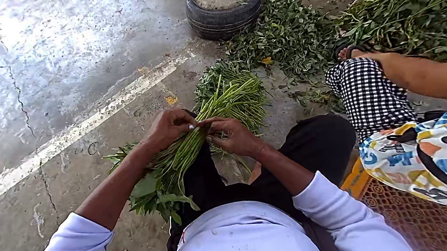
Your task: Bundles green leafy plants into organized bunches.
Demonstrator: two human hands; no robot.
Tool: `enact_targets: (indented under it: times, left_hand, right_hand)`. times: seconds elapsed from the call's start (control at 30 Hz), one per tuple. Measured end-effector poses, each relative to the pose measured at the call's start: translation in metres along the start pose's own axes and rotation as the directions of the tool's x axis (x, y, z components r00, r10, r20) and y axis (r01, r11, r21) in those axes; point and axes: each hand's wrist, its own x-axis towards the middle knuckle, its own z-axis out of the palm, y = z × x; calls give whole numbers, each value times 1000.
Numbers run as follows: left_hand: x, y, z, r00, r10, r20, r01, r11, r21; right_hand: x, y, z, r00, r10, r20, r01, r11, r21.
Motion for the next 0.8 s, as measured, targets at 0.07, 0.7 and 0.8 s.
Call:
enact_targets:
  times: [0.07, 0.7, 0.8]
  left_hand:
    - [2, -11, 1, 997, 1, 72, 11, 987, -161]
    - [14, 11, 17, 970, -214, 114, 221, 974, -56]
    - [9, 15, 20, 972, -227, 58, 227, 974, -4]
  right_hand:
    - [3, -1, -2, 998, 56, 3, -56, 998, 10]
    - [29, -26, 18, 996, 6, -93, -43, 917, -397]
    - [23, -25, 18, 965, -64, -256, 0, 970, -243]
